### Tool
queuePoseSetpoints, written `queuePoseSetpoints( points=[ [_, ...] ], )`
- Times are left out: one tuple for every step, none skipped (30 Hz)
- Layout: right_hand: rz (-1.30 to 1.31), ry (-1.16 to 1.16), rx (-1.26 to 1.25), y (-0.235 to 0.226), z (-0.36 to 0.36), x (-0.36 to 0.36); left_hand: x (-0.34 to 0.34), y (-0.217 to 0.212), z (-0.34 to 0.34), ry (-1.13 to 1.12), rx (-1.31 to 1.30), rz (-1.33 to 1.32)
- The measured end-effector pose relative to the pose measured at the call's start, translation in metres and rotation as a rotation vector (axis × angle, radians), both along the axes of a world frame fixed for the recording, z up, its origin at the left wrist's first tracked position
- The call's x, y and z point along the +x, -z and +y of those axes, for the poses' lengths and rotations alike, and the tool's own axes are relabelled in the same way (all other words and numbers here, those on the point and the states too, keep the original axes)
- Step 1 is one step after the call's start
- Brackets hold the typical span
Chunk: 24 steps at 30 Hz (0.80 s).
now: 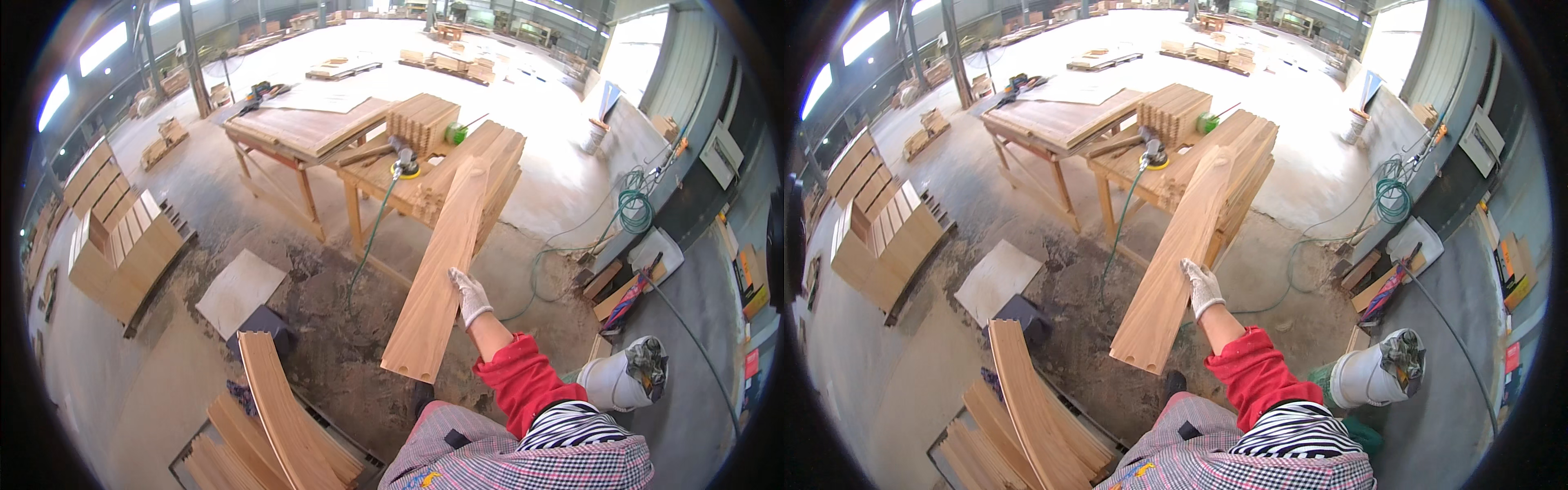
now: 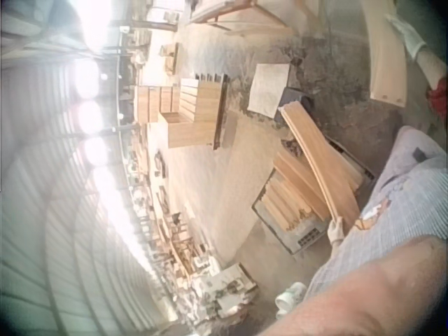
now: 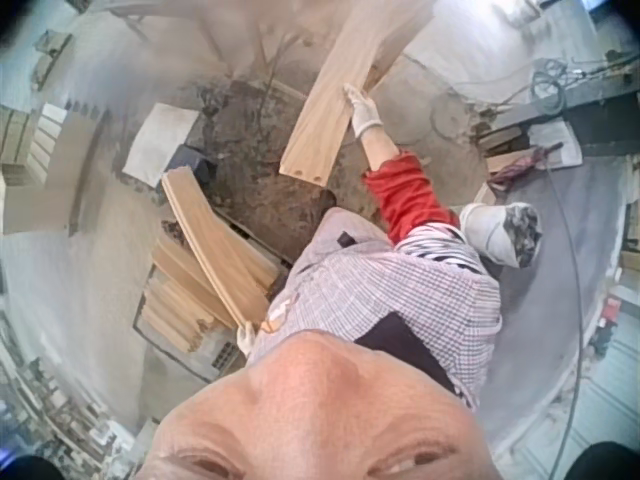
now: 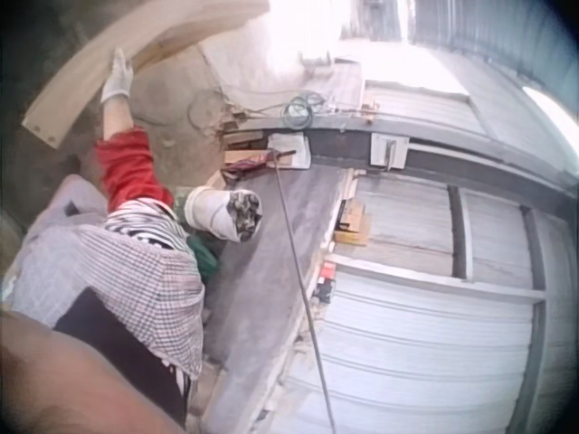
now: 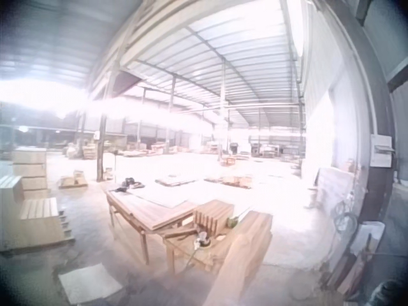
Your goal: The person moves through a workshop, picks up wooden planks, and stacks them on a workbench. They then use a hammer to tap small wooden dowels into pre-drilled holes on the stacked planks.
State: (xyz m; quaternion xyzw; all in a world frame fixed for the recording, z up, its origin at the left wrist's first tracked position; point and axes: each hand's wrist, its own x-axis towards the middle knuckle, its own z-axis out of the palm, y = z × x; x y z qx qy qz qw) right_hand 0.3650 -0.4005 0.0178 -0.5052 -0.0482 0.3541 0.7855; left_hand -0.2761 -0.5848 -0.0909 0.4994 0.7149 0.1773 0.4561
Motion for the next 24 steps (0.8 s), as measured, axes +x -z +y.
queuePoseSetpoints(
  points=[
    [-0.024,0.051,-0.044,0.006,0.007,0.017,0.019,-0.006,0.015,0.067,0.064,0.048],
    [-0.045,0.049,-0.073,0.009,0.014,0.038,0.042,-0.010,0.033,0.001,0.037,-0.024],
    [-0.056,0.039,-0.105,0.010,0.022,0.053,0.068,-0.023,0.053,-0.071,0.007,-0.087],
    [-0.071,0.031,-0.137,0.010,0.029,0.071,0.098,-0.039,0.075,-0.141,-0.024,-0.154],
    [-0.131,0.037,-0.156,0.012,0.034,0.093,0.127,-0.059,0.099,-0.108,-0.077,-0.160],
    [-0.189,0.043,-0.174,0.015,0.042,0.118,0.152,-0.069,0.116,-0.107,-0.057,-0.153],
    [-0.248,0.047,-0.190,0.016,0.052,0.140,0.177,-0.074,0.133,-0.108,-0.034,-0.148],
    [-0.245,0.085,-0.194,0.015,0.063,0.161,0.199,-0.078,0.149,-0.107,-0.012,-0.144],
    [-0.242,0.123,-0.198,0.014,0.074,0.180,0.216,-0.081,0.163,-0.151,-0.067,-0.197],
    [-0.236,0.156,-0.198,0.016,0.087,0.197,0.221,-0.077,0.175,0.052,0.038,-0.110],
    [-0.222,0.189,-0.162,0.010,0.101,0.206,0.219,-0.071,0.183,0.245,0.146,-0.027],
    [-0.217,0.196,-0.186,0.003,0.113,0.213,0.217,-0.065,0.191,0.439,0.252,0.058],
    [-0.214,0.212,-0.222,-0.014,0.119,0.216,0.229,-0.067,0.203,0.455,0.246,0.054],
    [-0.211,0.229,-0.257,-0.023,0.125,0.222,0.241,-0.069,0.216,0.470,0.240,0.049],
    [-0.250,0.166,-0.248,-0.001,0.134,0.247,0.253,-0.071,0.229,0.485,0.235,0.045],
    [-0.242,0.179,-0.242,0.000,0.141,0.257,0.266,-0.074,0.242,0.527,0.303,0.025],
    [-0.235,0.193,-0.235,-0.002,0.152,0.268,0.278,-0.078,0.256,0.569,0.372,0.004],
    [-0.228,0.207,-0.229,-0.003,0.161,0.279,0.291,-0.082,0.271,0.611,0.441,-0.019],
    [-0.275,0.203,-0.366,0.007,0.170,0.301,0.309,-0.093,0.286,0.465,0.276,-0.157],
    [-0.285,0.233,-0.388,0.003,0.180,0.310,0.329,-0.108,0.303,0.309,0.108,-0.288],
    [-0.294,0.263,-0.409,-0.002,0.191,0.317,0.348,-0.118,0.320,0.150,-0.059,-0.414],
    [-0.302,0.292,-0.432,-0.004,0.200,0.325,0.363,-0.124,0.335,0.177,-0.057,-0.412],
    [-0.295,0.312,-0.435,-0.005,0.208,0.339,0.378,-0.129,0.352,0.210,-0.057,-0.416],
    [-0.293,0.306,-0.444,-0.006,0.209,0.348,0.390,-0.131,0.368,0.245,-0.058,-0.421]
  ],
)
